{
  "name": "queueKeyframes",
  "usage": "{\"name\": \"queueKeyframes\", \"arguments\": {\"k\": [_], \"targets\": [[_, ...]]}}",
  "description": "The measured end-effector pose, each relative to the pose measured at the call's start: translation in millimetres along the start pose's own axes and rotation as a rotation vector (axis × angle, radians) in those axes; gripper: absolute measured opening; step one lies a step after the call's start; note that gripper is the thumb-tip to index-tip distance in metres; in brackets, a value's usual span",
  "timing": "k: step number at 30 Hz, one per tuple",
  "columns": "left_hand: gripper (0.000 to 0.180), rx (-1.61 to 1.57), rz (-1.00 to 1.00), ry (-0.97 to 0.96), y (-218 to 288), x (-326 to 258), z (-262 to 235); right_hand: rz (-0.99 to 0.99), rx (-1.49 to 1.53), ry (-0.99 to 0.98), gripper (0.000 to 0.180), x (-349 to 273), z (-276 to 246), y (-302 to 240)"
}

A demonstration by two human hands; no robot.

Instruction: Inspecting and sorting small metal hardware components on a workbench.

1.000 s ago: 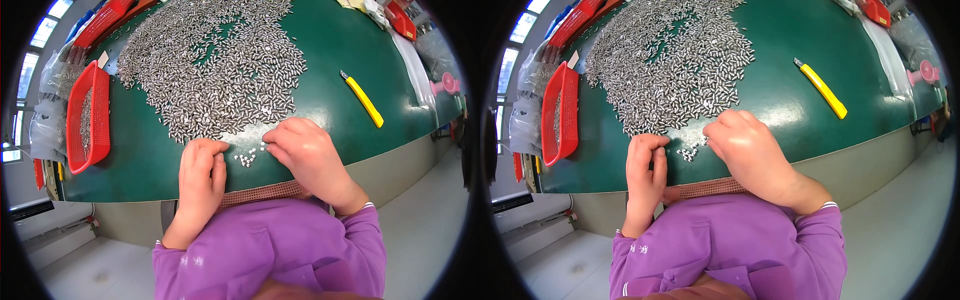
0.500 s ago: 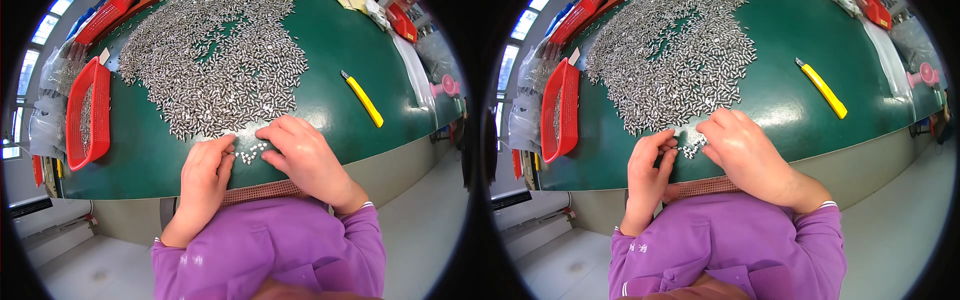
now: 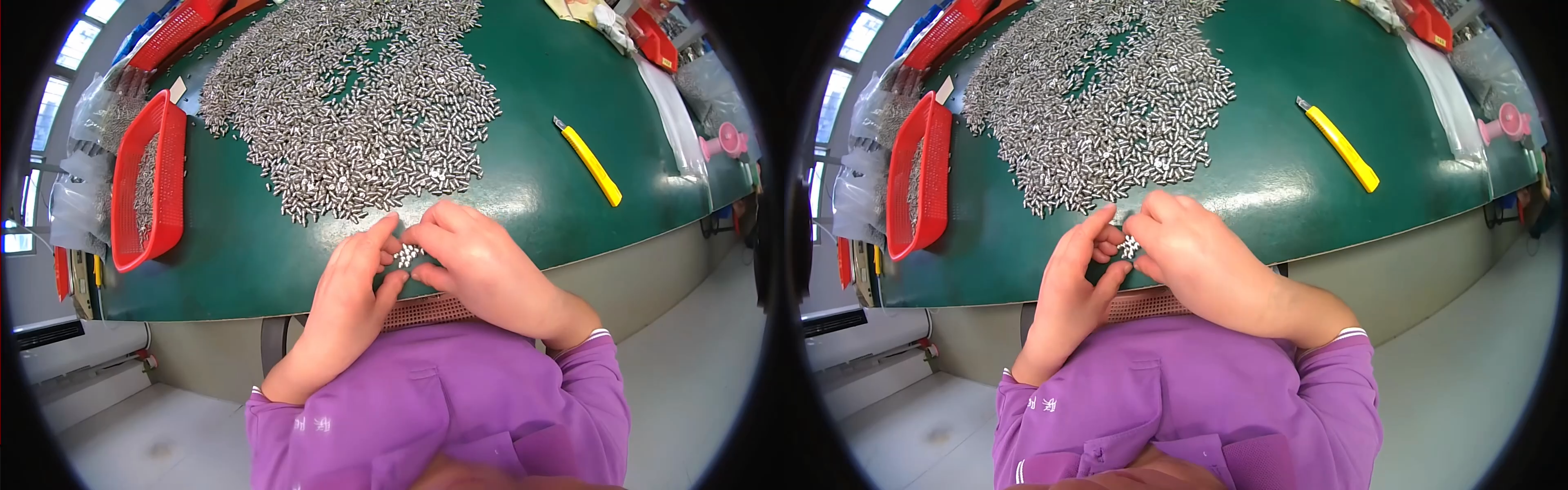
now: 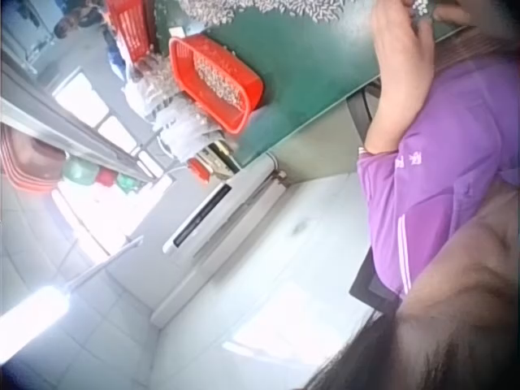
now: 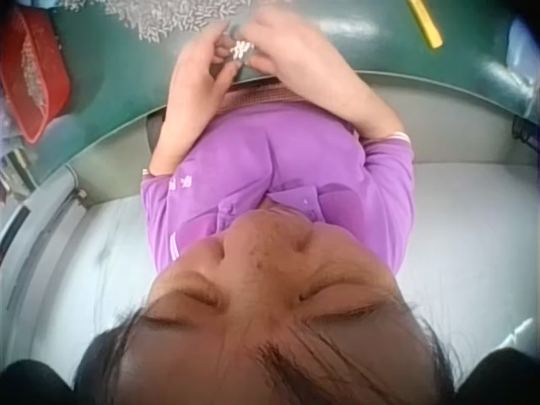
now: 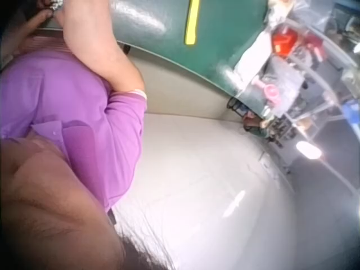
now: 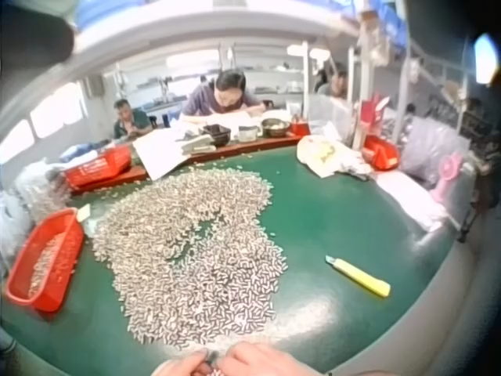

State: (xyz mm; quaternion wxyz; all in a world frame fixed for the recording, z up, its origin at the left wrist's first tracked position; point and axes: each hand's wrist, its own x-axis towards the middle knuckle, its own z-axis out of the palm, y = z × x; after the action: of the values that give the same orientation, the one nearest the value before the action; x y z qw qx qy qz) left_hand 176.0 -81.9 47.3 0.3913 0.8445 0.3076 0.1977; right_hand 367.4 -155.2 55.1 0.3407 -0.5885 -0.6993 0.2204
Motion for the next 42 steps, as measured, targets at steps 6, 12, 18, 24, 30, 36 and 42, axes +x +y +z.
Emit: {"name": "queueKeyframes", "arguments": {"k": [6, 12, 18, 24, 30, 36, 42], "targets": [[0.067, 0.008, 0.039, -0.101, 7, -15, 0, 0.022, 0.088, -0.116, 0.027, -21, 2, -10], [0.055, -0.082, 0.051, -0.28, 20, -25, -11, 0.031, 0.071, -0.151, 0.037, -47, 4, -15], [0.019, 0.236, 0.088, 0.165, -6, -7, -13, -0.024, 0.064, -0.096, 0.034, -47, 2, -12], [0.016, 0.445, 0.096, 0.313, -16, 22, -10, -0.006, -0.032, 0.068, 0.025, -40, 1, -4], [0.013, 0.46, 0.063, 0.279, -16, 27, -11, 0.011, 0.011, 0.071, 0.022, -37, 0, 1], [0.009, 0.03, -0.002, 0.237, -7, 18, -4, 0.013, 0.081, 0.182, 0.022, -17, 8, 3], [0.007, -0.637, -0.272, 0.068, -6, 9, 3, -0.128, 0.116, 0.352, 0.024, -5, 17, 10]]}}
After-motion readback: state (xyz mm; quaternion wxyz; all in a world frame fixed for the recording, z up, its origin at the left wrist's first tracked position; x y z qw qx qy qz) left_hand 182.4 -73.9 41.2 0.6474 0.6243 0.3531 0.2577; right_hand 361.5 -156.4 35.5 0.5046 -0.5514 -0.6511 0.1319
